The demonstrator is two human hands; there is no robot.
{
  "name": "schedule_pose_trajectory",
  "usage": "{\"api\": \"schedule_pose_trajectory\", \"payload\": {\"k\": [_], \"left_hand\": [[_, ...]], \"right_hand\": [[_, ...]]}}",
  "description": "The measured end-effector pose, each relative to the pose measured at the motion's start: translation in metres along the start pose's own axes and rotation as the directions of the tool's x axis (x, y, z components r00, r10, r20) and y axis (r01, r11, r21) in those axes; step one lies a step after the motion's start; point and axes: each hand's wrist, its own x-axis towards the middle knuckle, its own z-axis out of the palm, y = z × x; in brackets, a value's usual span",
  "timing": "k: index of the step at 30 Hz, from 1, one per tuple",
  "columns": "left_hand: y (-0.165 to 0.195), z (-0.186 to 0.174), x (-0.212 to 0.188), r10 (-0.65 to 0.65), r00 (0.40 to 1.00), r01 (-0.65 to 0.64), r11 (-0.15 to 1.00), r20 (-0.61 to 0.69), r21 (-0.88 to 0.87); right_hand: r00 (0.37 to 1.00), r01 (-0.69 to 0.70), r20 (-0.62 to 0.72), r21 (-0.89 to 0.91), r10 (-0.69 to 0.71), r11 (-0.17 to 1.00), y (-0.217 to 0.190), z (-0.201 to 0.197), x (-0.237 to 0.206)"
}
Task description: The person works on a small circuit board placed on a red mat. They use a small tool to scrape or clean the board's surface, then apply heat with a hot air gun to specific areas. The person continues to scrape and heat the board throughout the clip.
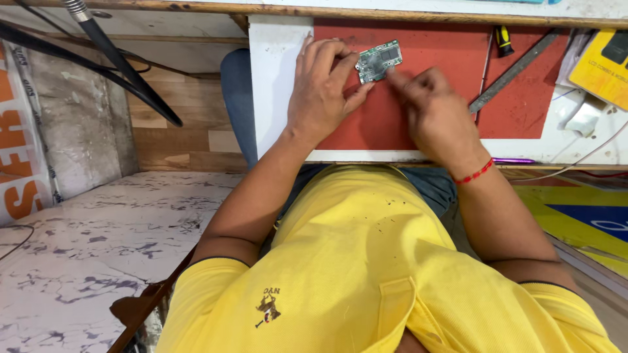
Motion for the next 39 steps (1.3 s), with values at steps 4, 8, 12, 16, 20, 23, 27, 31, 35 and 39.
{"api": "schedule_pose_trajectory", "payload": {"k": [4,8,12,16,20,23,27,31,35,39], "left_hand": [[0.001,-0.001,0.001,-0.014,1.000,0.013,0.999,-0.020,-0.035],[0.001,-0.003,0.002,-0.011,1.000,0.011,1.000,-0.006,-0.016],[0.004,-0.005,0.003,-0.019,1.000,0.019,1.000,-0.021,-0.003],[0.006,-0.006,0.003,-0.049,0.999,0.048,0.998,-0.022,-0.028],[0.005,-0.007,0.003,-0.062,0.997,0.063,0.998,-0.041,0.003],[0.005,-0.006,0.003,-0.049,0.998,0.049,0.999,-0.032,0.007],[0.005,-0.004,0.002,-0.059,0.997,0.058,0.998,-0.050,-0.008],[0.002,-0.004,0.001,-0.084,0.996,0.083,0.996,-0.022,-0.039],[0.000,-0.005,0.000,-0.069,0.996,0.067,0.997,-0.049,-0.032],[0.001,-0.004,0.000,-0.043,0.997,0.041,0.999,-0.065,-0.033]], "right_hand": [[1.000,0.011,-0.002,-0.076,-0.011,0.997,0.002,-0.002,-0.002],[1.000,-0.006,-0.011,-0.023,0.006,1.000,-0.002,0.001,-0.003],[1.000,0.006,-0.001,0.007,-0.006,1.000,-0.002,0.004,-0.003],[0.999,0.007,-0.047,0.023,-0.006,1.000,-0.001,0.004,0.000],[0.999,0.015,-0.036,-0.001,-0.015,1.000,-0.004,0.005,0.004],[1.000,0.008,0.002,0.026,-0.008,1.000,-0.006,0.006,0.005],[0.998,0.048,-0.038,-0.015,-0.048,0.999,-0.004,0.007,0.005],[0.997,0.071,-0.019,0.036,-0.070,0.997,-0.004,0.008,0.004],[0.999,-0.008,-0.032,-0.015,0.007,1.000,-0.007,0.008,0.009],[1.000,-0.012,-0.019,0.007,0.012,1.000,-0.011,0.011,0.015]]}}
